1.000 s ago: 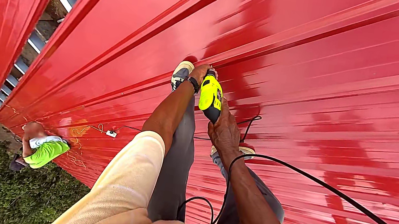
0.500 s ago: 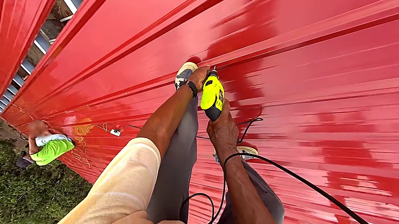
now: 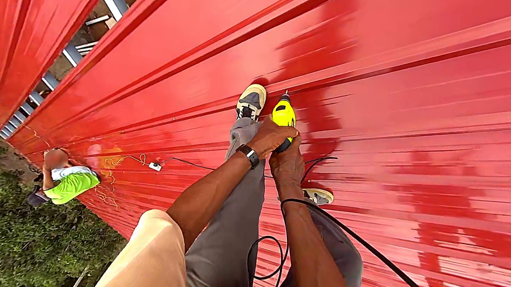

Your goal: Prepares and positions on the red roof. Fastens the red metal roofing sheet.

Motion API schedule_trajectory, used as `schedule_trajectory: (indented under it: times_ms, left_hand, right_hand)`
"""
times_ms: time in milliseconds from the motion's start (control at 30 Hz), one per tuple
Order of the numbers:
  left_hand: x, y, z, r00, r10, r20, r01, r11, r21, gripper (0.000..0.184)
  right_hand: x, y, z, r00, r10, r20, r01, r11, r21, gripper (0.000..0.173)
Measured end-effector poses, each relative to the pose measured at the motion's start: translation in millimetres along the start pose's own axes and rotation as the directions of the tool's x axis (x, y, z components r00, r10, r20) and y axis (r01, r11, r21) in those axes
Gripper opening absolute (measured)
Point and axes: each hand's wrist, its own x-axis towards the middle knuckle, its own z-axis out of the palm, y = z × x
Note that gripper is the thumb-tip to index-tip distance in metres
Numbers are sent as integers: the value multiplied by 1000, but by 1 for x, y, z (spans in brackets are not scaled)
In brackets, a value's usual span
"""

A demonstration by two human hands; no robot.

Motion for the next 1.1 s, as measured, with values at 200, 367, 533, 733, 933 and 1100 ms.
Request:
schedule_trajectory:
  times_ms: [200,367,533,733,933,1100]
  left_hand:
    - [3,16,1,1000,-9,-28,8,998,-55,82]
    - [11,-3,-4,1000,23,-20,-24,1000,-10,85]
    - [7,28,-1,997,-30,-76,28,999,-36,83]
    - [13,4,-4,999,-26,-39,26,1000,4,81]
    - [24,1,-8,999,-8,-52,10,999,32,82]
    - [5,-6,-14,987,51,153,-40,996,-75,78]
  right_hand:
    - [-2,-1,7,999,-19,-33,20,1000,22,81]
    - [-4,-7,7,1000,21,-16,-20,998,57,83]
    - [-4,-12,6,999,44,-13,-43,997,72,85]
    - [1,-12,3,999,43,26,-43,999,4,84]
    - [17,-6,20,1000,3,20,-4,1000,28,80]
    - [-21,21,30,993,-44,-107,58,989,133,83]
